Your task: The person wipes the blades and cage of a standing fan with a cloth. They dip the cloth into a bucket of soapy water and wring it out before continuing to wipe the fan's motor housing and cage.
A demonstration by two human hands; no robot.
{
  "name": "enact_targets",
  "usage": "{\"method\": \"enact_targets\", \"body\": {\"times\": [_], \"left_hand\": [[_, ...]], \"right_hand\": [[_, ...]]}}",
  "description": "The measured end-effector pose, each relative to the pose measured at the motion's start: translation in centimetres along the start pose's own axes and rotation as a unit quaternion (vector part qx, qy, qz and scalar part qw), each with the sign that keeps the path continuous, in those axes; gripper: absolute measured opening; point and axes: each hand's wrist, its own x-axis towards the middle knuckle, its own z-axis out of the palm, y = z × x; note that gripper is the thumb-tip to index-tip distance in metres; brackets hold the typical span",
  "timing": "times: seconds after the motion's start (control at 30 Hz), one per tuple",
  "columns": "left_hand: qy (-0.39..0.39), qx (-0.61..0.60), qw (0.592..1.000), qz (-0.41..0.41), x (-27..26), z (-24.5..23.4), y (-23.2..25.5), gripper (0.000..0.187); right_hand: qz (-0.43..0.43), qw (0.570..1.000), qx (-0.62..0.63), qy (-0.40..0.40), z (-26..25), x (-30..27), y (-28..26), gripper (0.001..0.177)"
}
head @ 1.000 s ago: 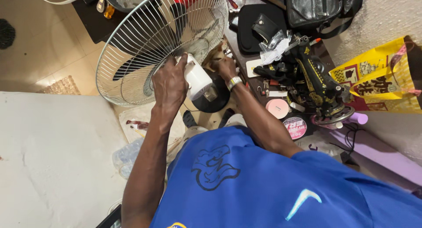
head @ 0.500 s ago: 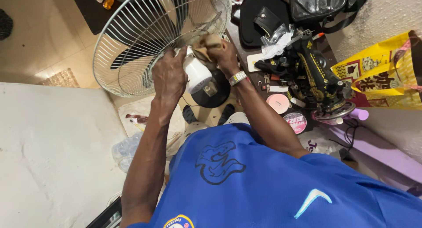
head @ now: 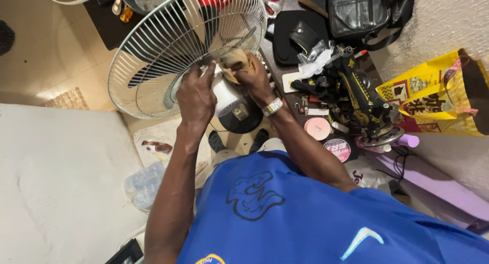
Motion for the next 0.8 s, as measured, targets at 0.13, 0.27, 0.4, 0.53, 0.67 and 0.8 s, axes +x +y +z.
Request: {"method": "enact_targets", "body": {"times": [0.13, 0.27, 0.4, 0.53, 0.67, 0.8], "left_hand": [[-0.010, -0.035, 0.999, -0.017, 0.4, -0.5, 0.2, 0.033], [-0.020, -0.110, 0.993, -0.030, -0.2, -1.1, -0.2, 0.035], [-0.035, -0.190, 0.980, -0.039, -1.0, -1.5, -1.9, 0.046], [-0.022, -0.213, 0.975, -0.052, -1.4, -1.4, -2.1, 0.048], [-0.006, -0.239, 0.968, -0.080, -1.5, -1.5, -1.8, 0.047], [0.003, -0.239, 0.969, -0.060, -1.4, -1.7, -2.6, 0.046]], "right_hand": [[-0.104, 0.990, -0.081, -0.049, 1.6, -1.7, -4.5, 0.065], [-0.079, 0.981, -0.174, -0.013, 2.1, -3.7, -5.0, 0.063], [0.009, 0.991, -0.127, 0.040, 1.4, -3.2, -1.8, 0.062], [-0.012, 0.978, -0.191, 0.087, 1.1, -4.0, 0.5, 0.055], [-0.012, 0.969, -0.214, 0.124, 3.3, -6.1, -1.7, 0.049], [-0.009, 0.962, -0.251, 0.104, 5.2, -7.0, -5.4, 0.037]]}}
